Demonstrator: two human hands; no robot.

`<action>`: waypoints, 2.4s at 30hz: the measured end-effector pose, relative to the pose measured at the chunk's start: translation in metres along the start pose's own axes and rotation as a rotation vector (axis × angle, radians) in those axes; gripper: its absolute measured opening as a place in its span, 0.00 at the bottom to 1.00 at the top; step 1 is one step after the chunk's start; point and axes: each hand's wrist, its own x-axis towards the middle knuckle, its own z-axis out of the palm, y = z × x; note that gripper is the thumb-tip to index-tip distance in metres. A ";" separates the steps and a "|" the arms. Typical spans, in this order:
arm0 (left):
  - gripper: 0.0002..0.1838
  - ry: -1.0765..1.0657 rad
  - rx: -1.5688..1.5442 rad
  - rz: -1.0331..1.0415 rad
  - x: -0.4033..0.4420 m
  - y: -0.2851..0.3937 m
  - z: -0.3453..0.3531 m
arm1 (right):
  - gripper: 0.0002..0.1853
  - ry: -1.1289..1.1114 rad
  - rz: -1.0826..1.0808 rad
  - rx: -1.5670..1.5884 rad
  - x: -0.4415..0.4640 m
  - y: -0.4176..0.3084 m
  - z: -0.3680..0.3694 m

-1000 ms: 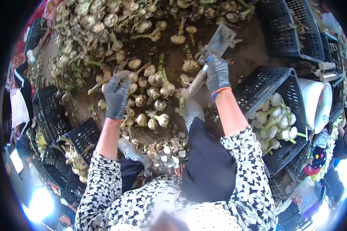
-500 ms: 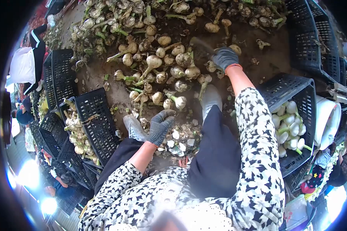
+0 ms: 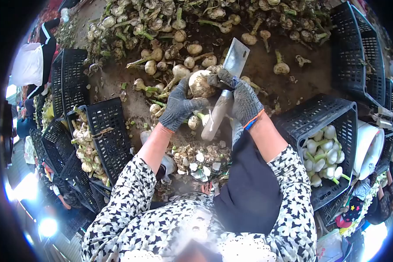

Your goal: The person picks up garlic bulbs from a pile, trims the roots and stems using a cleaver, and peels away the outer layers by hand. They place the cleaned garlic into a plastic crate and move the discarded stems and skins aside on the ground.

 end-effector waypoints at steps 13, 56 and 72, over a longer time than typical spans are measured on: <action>0.27 0.069 -0.862 -0.118 -0.005 0.007 -0.010 | 0.09 0.062 -0.814 -1.708 -0.006 -0.004 0.015; 0.35 0.219 -0.634 0.024 -0.019 0.061 0.004 | 0.07 0.088 -0.488 -2.069 0.016 0.003 -0.001; 0.23 0.230 -0.904 -0.414 -0.011 0.027 -0.014 | 0.11 0.011 -0.810 -1.828 0.016 0.016 0.012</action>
